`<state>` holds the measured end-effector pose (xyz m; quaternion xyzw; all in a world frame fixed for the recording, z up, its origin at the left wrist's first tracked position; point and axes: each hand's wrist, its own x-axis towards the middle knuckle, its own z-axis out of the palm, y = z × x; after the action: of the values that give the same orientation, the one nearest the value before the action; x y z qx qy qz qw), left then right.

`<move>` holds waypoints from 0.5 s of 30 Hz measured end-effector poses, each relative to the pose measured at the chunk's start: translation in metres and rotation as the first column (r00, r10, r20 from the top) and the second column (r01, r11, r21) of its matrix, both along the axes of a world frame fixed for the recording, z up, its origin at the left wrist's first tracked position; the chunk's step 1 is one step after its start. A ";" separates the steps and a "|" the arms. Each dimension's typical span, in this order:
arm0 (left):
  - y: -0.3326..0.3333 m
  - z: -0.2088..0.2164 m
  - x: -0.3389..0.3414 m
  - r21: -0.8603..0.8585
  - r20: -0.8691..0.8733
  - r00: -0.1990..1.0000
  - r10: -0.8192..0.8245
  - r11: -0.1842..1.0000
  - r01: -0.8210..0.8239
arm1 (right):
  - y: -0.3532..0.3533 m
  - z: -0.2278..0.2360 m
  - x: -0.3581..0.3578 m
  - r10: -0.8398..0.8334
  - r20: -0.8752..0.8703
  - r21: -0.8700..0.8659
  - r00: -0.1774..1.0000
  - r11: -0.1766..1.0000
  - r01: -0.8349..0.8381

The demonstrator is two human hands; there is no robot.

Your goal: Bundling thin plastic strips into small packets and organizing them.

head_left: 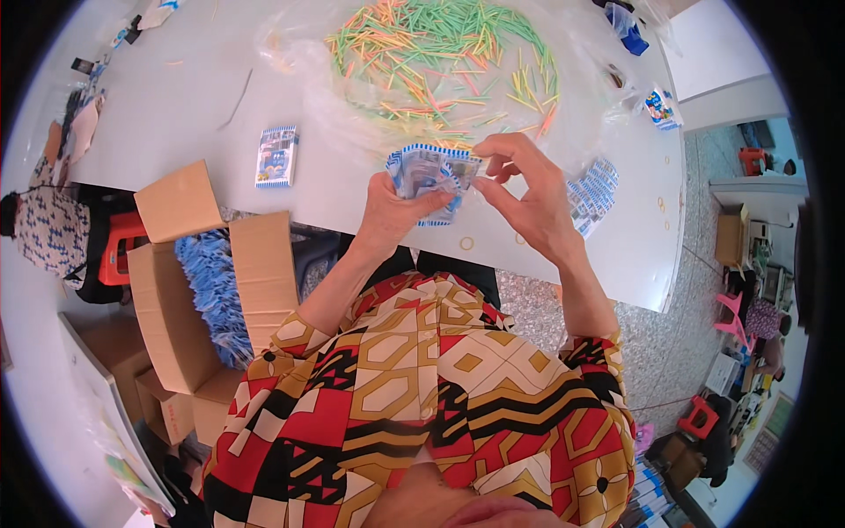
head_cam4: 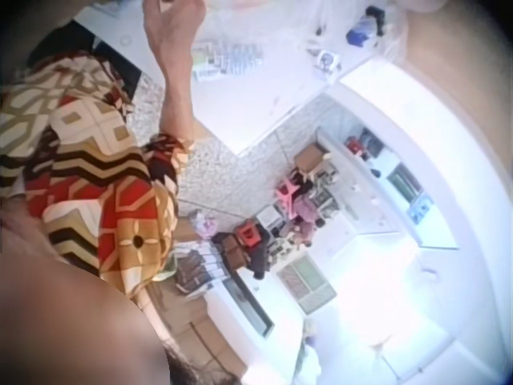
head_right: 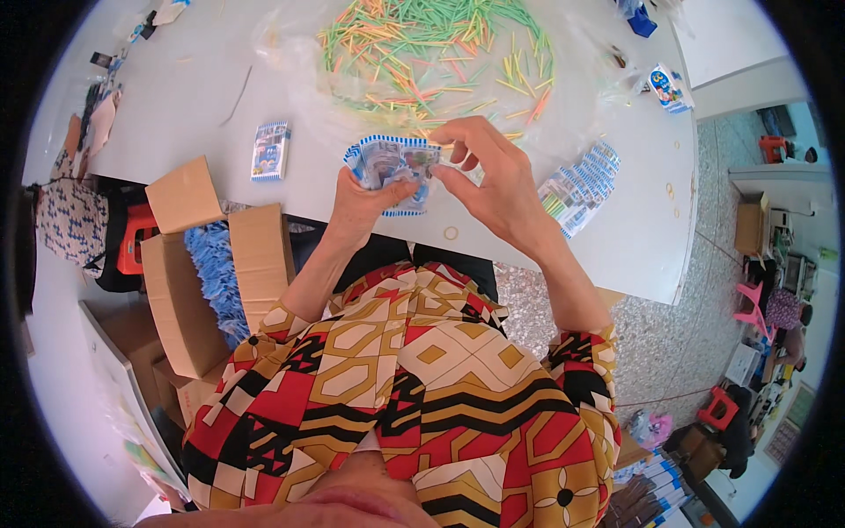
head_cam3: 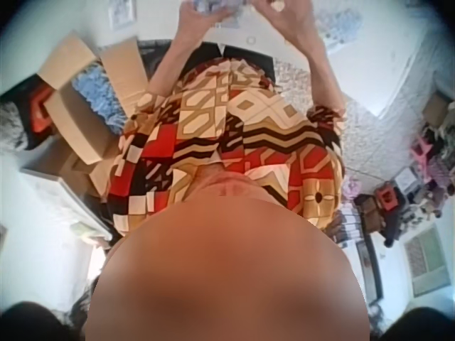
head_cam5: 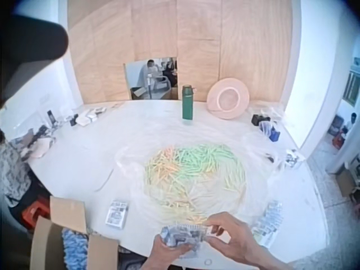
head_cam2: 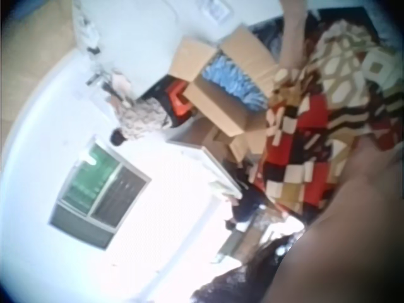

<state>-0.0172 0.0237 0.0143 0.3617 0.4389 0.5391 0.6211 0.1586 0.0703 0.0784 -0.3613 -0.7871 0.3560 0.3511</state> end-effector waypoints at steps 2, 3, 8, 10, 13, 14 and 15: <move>0.001 0.001 0.001 -0.009 0.025 1.000 0.011 1.000 -0.011 | -0.004 0.011 0.001 -0.045 0.022 0.114 0.999 0.993 0.042; 0.001 0.002 0.002 -0.018 0.052 0.998 0.024 1.000 -0.023 | -0.006 0.013 0.001 -0.048 0.022 0.114 0.999 0.992 0.045; 0.003 0.000 0.008 0.010 0.040 0.998 0.042 0.999 -0.042 | -0.008 0.010 0.001 0.025 0.148 0.310 0.989 0.948 -0.070; 0.002 -0.003 0.009 0.013 0.018 0.998 0.060 0.998 -0.060 | -0.005 0.007 0.002 0.050 0.166 0.355 0.985 0.929 -0.107; 0.002 -0.006 0.008 0.014 -0.031 0.997 0.064 0.998 -0.063 | -0.004 0.005 -0.002 0.078 0.175 0.360 0.982 0.923 -0.137; 0.002 -0.005 0.008 0.009 0.008 0.998 0.070 0.997 -0.070 | -0.006 0.005 -0.004 0.086 0.163 0.318 0.983 0.938 -0.135; 0.002 -0.003 0.008 0.004 0.048 0.996 0.077 0.997 -0.077 | -0.006 0.004 -0.004 0.082 0.166 0.325 0.983 0.936 -0.134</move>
<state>-0.0091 0.0254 0.0110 0.3336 0.4361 0.5725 0.6090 0.1544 0.0645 0.0827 -0.2783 -0.8789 0.2077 0.3271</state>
